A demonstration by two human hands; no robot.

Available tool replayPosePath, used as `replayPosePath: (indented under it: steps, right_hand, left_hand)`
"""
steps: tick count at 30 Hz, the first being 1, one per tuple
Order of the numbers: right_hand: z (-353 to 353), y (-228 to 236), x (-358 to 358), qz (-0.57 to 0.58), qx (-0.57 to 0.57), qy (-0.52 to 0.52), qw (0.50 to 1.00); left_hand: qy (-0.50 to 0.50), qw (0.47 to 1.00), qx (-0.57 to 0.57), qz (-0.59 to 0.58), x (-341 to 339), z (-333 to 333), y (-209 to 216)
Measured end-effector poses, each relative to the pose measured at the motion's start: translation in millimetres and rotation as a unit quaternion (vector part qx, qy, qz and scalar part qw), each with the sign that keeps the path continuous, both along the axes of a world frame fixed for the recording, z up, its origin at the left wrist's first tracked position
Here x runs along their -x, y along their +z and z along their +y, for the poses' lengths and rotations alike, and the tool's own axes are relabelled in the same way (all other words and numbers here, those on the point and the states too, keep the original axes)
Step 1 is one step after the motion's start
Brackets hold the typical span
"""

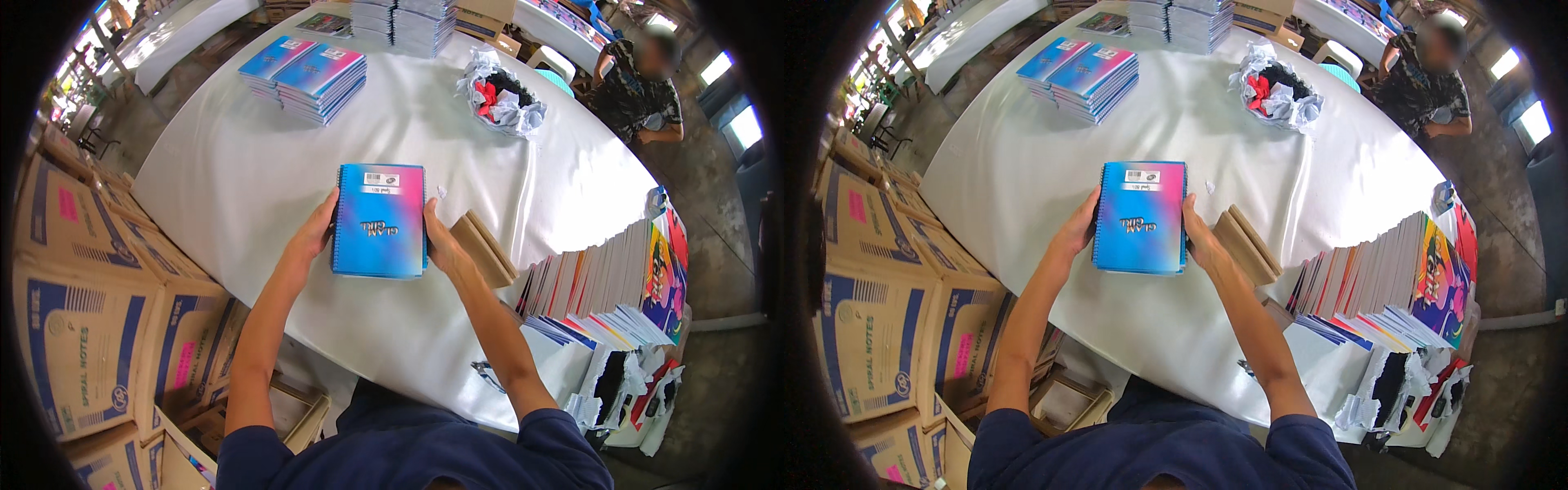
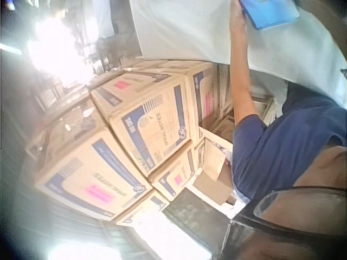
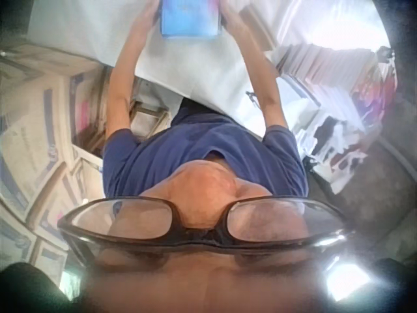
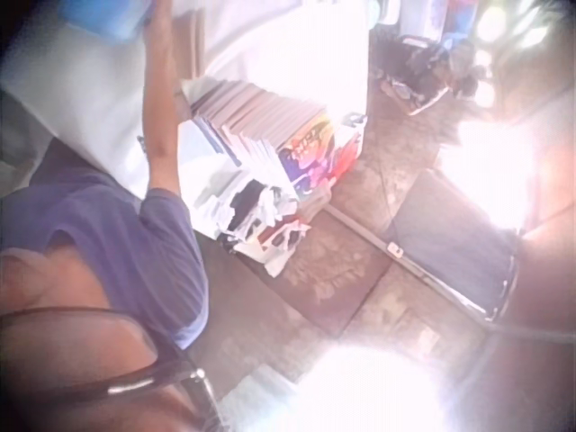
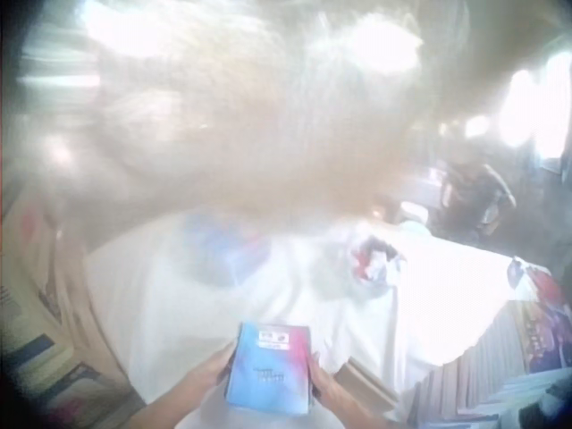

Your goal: The person takes spiral-bound notebooks from a stack, places each one into a cardboard jig, uses small pliers to trim the metal spiral, and restacks the finished notebook onto a separate pile.

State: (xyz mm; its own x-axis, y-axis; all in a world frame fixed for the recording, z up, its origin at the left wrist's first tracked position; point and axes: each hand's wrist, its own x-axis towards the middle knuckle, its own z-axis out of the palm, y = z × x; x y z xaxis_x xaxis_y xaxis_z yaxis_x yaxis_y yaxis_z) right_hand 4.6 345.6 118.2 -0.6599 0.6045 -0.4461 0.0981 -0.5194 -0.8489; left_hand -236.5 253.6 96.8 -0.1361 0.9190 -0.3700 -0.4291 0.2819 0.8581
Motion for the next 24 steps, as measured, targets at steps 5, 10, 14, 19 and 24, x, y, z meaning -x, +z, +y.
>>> replayPosePath:
  steps: [5,10,14,19,24]
  right_hand:
    - [-22.3,2.9,9.8,0.041,0.003,-0.105,0.994]
    - [-2.0,1.2,39.5,0.062,0.006,-0.211,0.975]
    - [48.3,-0.2,66.9,0.094,-0.019,-0.242,0.966]
    - [118.8,-5.0,110.5,0.089,-0.013,-0.277,0.957]
    - [188.0,-21.7,140.3,0.119,-0.007,-0.277,0.953]
  left_hand:
    - [-0.046,0.998,-0.011,-0.030,13.2,30.7,8.3]
    - [-0.091,0.996,-0.011,-0.023,35.4,89.0,15.3]
    - [-0.114,0.992,0.003,0.055,58.5,143.0,26.7]
    - [-0.162,0.984,0.006,0.077,99.6,221.7,29.0]
    - [-0.152,0.984,0.040,0.090,125.8,283.6,39.3]
